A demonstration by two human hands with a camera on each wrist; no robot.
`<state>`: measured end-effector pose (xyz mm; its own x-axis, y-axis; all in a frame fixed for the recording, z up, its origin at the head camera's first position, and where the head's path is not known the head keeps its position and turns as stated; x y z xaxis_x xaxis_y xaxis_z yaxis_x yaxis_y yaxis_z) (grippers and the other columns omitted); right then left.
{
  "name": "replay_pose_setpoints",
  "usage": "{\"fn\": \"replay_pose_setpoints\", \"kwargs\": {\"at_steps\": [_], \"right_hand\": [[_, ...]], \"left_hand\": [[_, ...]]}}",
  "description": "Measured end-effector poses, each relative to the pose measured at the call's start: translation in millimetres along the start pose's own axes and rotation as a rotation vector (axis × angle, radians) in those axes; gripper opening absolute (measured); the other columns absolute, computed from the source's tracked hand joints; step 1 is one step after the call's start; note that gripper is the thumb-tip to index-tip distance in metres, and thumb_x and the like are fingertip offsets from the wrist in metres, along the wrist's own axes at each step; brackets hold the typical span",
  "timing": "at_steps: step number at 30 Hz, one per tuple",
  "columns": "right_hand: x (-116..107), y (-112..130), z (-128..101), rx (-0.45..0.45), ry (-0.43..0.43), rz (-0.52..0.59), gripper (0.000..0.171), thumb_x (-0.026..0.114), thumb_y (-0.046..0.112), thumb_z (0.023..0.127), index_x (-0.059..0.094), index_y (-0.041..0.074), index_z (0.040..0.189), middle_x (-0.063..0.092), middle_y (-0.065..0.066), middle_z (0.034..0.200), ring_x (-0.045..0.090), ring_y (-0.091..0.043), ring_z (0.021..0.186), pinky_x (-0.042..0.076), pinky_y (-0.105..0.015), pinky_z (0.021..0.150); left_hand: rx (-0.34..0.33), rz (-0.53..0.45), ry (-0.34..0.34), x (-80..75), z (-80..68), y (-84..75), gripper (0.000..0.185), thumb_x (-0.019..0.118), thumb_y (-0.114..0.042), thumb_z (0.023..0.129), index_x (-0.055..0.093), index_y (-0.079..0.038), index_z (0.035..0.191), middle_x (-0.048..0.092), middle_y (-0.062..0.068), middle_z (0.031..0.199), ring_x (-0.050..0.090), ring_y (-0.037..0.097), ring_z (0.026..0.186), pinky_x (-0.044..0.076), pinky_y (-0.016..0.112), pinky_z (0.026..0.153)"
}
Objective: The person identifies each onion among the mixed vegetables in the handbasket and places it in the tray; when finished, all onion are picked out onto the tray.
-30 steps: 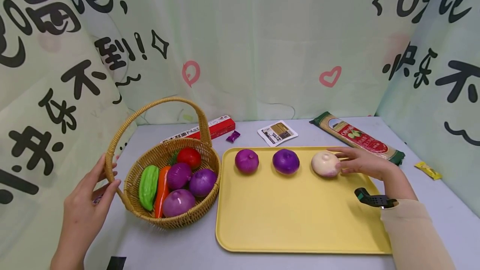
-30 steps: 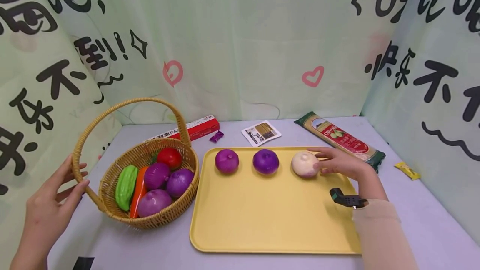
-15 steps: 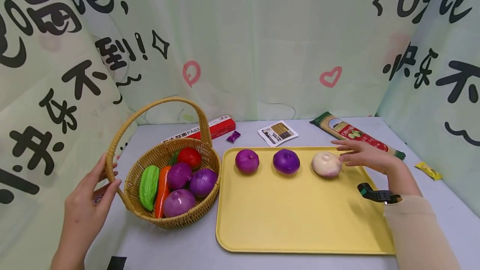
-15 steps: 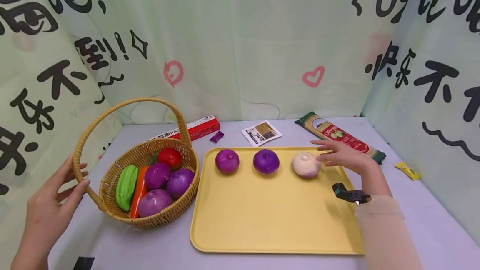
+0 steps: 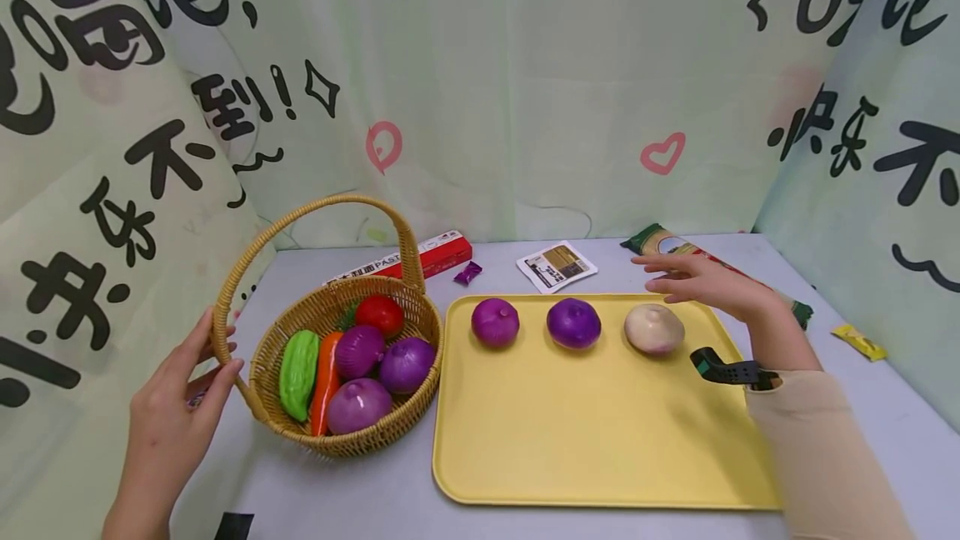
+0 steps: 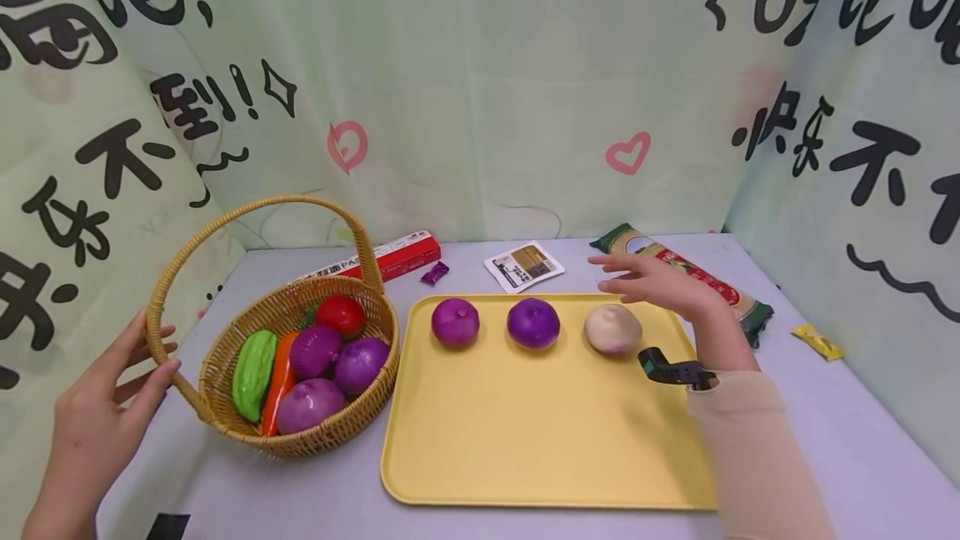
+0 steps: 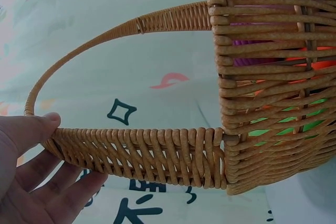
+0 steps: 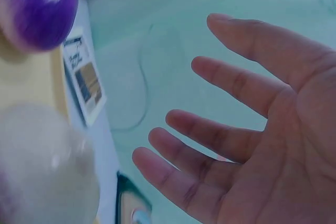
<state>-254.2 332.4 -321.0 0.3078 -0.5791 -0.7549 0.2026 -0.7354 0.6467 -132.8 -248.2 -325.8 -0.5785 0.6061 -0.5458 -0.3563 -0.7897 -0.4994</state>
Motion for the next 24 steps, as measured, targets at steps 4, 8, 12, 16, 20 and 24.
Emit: {"fn": "replay_pose_setpoints", "kwargs": {"at_steps": [4,8,12,16,20,24], "right_hand": [[3.7,24.4,9.5,-0.007,0.012,-0.021,0.053,0.052,0.045,0.094,0.043,0.024,0.142,0.042,-0.008,0.146,0.049,-0.03,0.124,0.046,-0.047,0.099],[10.0,48.1,22.0,-0.038,0.057,0.035,0.054,0.054,0.042,0.094,0.041,0.023,0.143,0.041,-0.011,0.146,0.051,-0.031,0.123,0.045,-0.051,0.101],[17.6,68.4,35.8,-0.079,0.086,0.053,0.054,0.055,0.041,0.093,0.041,0.023,0.142,0.045,-0.011,0.144,0.056,-0.028,0.117,0.047,-0.047,0.1],[25.7,88.3,48.4,-0.136,0.112,0.042,0.051,0.054,0.039,0.094,0.043,0.023,0.142,0.048,-0.009,0.141,0.058,-0.024,0.114,0.048,-0.044,0.098],[35.2,107.1,58.9,-0.177,0.149,0.05,0.05,0.055,0.036,0.094,0.044,0.023,0.141,0.049,-0.01,0.14,0.059,-0.022,0.111,0.05,-0.041,0.097],[44.9,123.3,66.4,-0.198,0.186,0.059,0.05,0.055,0.036,0.094,0.044,0.023,0.141,0.052,-0.008,0.136,0.058,-0.021,0.109,0.052,-0.038,0.095]], "left_hand": [[0.003,-0.003,-0.002,-0.6,-0.1,-0.6,0.081,0.071,0.01,0.075,0.041,-0.02,0.144,0.064,0.022,0.111,0.036,-0.029,0.101,0.033,-0.01,0.075],[0.003,-0.003,0.001,-0.9,0.1,-1.4,0.081,0.071,0.01,0.075,0.041,-0.02,0.144,0.064,0.021,0.111,0.036,-0.028,0.101,0.033,-0.01,0.075],[0.0,-0.005,0.006,-0.4,0.6,-0.9,0.08,0.071,0.009,0.076,0.041,-0.02,0.144,0.063,0.022,0.112,0.035,-0.029,0.1,0.033,-0.01,0.074],[-0.003,0.001,0.006,0.0,0.8,-0.6,0.08,0.071,0.009,0.076,0.04,-0.02,0.144,0.064,0.022,0.111,0.035,-0.029,0.1,0.033,-0.01,0.074],[-0.008,0.001,0.01,-0.1,0.4,0.0,0.08,0.071,0.009,0.076,0.04,-0.02,0.144,0.063,0.022,0.111,0.035,-0.029,0.1,0.033,-0.01,0.074],[-0.019,0.001,0.014,-0.1,-0.3,0.4,0.081,0.071,0.008,0.076,0.04,-0.021,0.144,0.063,0.022,0.111,0.034,-0.029,0.099,0.033,-0.01,0.073]]}}
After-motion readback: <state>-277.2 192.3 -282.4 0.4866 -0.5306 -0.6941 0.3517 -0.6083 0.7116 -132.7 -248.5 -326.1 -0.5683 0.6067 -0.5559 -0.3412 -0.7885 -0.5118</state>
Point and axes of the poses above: each hand's wrist, its own z-axis towards the middle knuckle, its own x-axis out of the palm, y = z × x, the point moved 2 cm from there along z, towards the middle knuckle
